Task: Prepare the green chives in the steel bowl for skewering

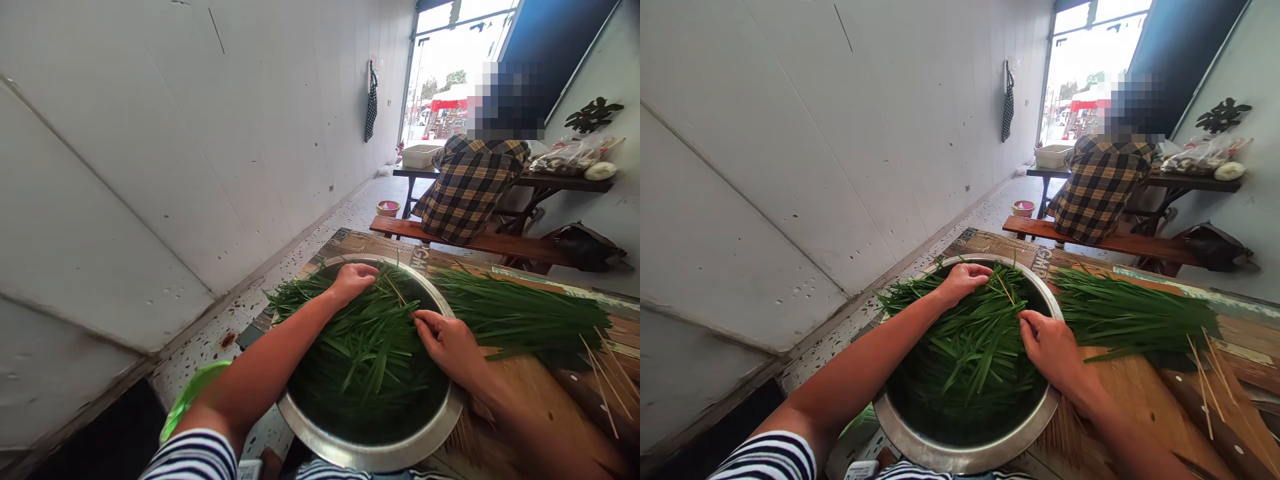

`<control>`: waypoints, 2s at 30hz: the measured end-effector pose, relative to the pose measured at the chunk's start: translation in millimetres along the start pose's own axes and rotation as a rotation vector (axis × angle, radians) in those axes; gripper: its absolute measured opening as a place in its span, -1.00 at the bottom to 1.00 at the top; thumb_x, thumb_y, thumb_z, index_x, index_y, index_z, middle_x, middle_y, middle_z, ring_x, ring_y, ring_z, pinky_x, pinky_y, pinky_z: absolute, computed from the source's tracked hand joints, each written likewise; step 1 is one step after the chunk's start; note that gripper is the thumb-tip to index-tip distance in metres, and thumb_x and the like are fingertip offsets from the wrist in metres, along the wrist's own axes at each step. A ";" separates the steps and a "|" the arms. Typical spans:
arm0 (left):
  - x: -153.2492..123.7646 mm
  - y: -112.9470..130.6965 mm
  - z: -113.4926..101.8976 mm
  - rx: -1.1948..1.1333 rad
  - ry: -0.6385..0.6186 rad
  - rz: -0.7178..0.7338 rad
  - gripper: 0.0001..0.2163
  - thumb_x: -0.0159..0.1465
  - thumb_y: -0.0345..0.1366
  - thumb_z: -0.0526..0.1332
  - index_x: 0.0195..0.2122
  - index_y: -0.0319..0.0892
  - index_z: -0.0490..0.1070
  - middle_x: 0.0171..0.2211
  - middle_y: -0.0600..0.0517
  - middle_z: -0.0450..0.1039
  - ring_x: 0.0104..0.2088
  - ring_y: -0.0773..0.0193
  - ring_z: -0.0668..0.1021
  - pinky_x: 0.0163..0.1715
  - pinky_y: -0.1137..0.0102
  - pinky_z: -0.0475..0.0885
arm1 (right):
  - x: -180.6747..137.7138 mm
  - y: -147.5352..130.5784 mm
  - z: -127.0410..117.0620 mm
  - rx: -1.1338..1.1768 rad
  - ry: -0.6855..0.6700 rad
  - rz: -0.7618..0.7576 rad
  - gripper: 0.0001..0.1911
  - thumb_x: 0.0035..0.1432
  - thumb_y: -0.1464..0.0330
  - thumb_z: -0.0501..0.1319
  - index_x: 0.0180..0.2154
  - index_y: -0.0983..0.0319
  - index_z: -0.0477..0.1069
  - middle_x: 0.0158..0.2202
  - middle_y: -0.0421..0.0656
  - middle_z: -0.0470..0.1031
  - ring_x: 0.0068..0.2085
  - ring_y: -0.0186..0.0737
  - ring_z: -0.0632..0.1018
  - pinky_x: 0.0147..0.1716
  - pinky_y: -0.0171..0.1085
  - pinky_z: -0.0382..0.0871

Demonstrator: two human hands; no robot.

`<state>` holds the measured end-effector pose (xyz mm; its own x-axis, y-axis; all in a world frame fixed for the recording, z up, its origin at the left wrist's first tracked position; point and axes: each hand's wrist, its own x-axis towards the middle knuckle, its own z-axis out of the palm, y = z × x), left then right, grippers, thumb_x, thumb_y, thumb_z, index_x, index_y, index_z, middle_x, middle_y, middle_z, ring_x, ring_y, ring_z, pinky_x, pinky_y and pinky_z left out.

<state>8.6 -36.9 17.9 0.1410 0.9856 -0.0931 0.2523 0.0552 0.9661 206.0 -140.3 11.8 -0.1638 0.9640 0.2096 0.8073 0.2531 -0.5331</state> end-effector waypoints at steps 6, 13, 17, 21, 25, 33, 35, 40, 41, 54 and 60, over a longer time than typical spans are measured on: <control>0.4 -1.2 0.6 -0.011 -0.016 0.038 -0.77 0.00 -0.36 0.30 -0.31 -0.35 0.54 -0.44 -0.06 0.54 -0.46 0.38 0.49 -0.36 0.49 0.37 | 1.3 0.0 0.6 0.003 -0.007 -0.005 -0.62 0.14 0.24 -0.02 -0.21 0.24 0.50 -0.41 -0.15 0.59 -0.53 -0.28 0.49 -0.52 -0.34 0.27; 1.5 -3.2 2.6 0.034 0.056 0.090 -0.79 -0.01 -0.33 0.28 -0.36 -0.33 0.55 -0.49 -0.03 0.52 -0.51 0.40 0.46 -0.40 0.48 0.35 | 0.5 -0.3 0.1 -0.007 -0.010 0.000 -0.61 0.14 0.24 -0.03 -0.21 0.24 0.50 -0.42 -0.15 0.58 -0.50 -0.27 0.51 -0.50 -0.33 0.27; 1.7 -3.9 2.3 0.058 0.064 0.108 -0.77 -0.01 -0.31 0.27 -0.36 -0.34 0.55 -0.48 -0.04 0.52 -0.50 0.39 0.45 -0.41 0.48 0.34 | 0.1 -0.9 -0.4 -0.008 -0.001 -0.002 -0.61 0.14 0.24 -0.03 -0.21 0.23 0.50 -0.43 -0.16 0.58 -0.50 -0.27 0.51 -0.50 -0.33 0.27; 0.1 -2.8 2.7 0.088 0.075 0.127 -0.77 -0.01 -0.30 0.27 -0.36 -0.33 0.55 -0.47 -0.04 0.53 -0.48 0.37 0.47 -0.41 0.49 0.35 | -0.8 0.0 0.0 0.004 -0.006 -0.002 -0.62 0.15 0.24 -0.03 -0.21 0.22 0.50 -0.44 -0.17 0.58 -0.50 -0.27 0.51 -0.50 -0.33 0.27; -0.1 -3.4 2.7 0.126 0.068 0.161 -0.77 -0.01 -0.29 0.26 -0.36 -0.32 0.56 -0.47 -0.04 0.54 -0.46 0.35 0.49 -0.40 0.48 0.36 | -1.1 2.4 0.8 0.006 -0.001 -0.008 -0.62 0.16 0.24 -0.03 -0.20 0.23 0.50 -0.42 -0.16 0.59 -0.50 -0.27 0.52 -0.50 -0.34 0.27; -1.9 -3.9 4.0 0.223 0.075 0.275 -0.81 0.05 -0.33 0.22 -0.35 -0.29 0.56 -0.44 -0.02 0.55 -0.44 0.34 0.51 -0.35 0.48 0.38 | -0.8 3.4 2.2 -0.007 0.009 -0.024 -0.62 0.17 0.25 -0.03 -0.19 0.22 0.50 -0.42 -0.16 0.59 -0.50 -0.28 0.52 -0.52 -0.34 0.27; -3.4 -3.6 5.6 0.255 0.089 0.307 -0.81 0.06 -0.35 0.21 -0.35 -0.29 0.56 -0.45 -0.02 0.55 -0.44 0.33 0.51 -0.36 0.48 0.37 | -0.9 2.8 2.0 -0.017 0.006 -0.028 -0.61 0.17 0.25 -0.03 -0.19 0.22 0.50 -0.42 -0.15 0.59 -0.50 -0.27 0.52 -0.51 -0.33 0.29; -6.8 -2.4 7.6 0.297 0.085 0.352 -0.83 0.08 -0.38 0.19 -0.36 -0.26 0.56 -0.46 0.00 0.54 -0.43 0.33 0.51 -0.36 0.47 0.37 | -0.3 1.7 1.6 -0.012 0.032 -0.049 -0.63 0.16 0.26 -0.03 -0.21 0.20 0.52 -0.37 -0.15 0.60 -0.46 -0.25 0.56 -0.47 -0.32 0.34; -7.2 -2.0 7.4 0.294 0.086 0.356 -0.83 0.08 -0.38 0.19 -0.35 -0.26 0.56 -0.46 0.00 0.54 -0.43 0.33 0.51 -0.36 0.47 0.37 | -0.2 1.8 1.7 -0.008 0.042 -0.052 -0.64 0.16 0.26 -0.02 -0.21 0.19 0.52 -0.36 -0.15 0.61 -0.44 -0.24 0.56 -0.45 -0.32 0.35; -22.2 8.4 9.7 0.171 -0.167 0.348 -0.81 0.08 -0.32 0.24 -0.32 -0.27 0.55 -0.33 -0.05 0.55 -0.34 0.31 0.52 -0.30 0.49 0.39 | 1.7 0.9 -1.1 0.062 0.089 -0.038 -0.67 0.18 0.26 0.01 -0.19 0.17 0.51 -0.30 -0.16 0.60 -0.35 -0.21 0.59 -0.39 -0.31 0.40; -28.7 19.6 7.5 0.006 -0.319 0.136 -0.74 0.13 -0.20 0.20 -0.32 -0.30 0.54 -0.36 -0.07 0.55 -0.38 0.35 0.51 -0.33 0.50 0.39 | 1.2 3.3 -0.5 0.114 0.138 -0.083 -0.66 0.20 0.24 0.00 -0.15 0.17 0.48 -0.25 -0.16 0.59 -0.29 -0.23 0.59 -0.30 -0.31 0.43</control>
<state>16.7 -65.3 37.7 0.4654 0.8844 -0.0355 0.2164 -0.0748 0.9734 208.7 -138.4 10.7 -0.1413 0.9209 0.3632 0.7233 0.3466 -0.5973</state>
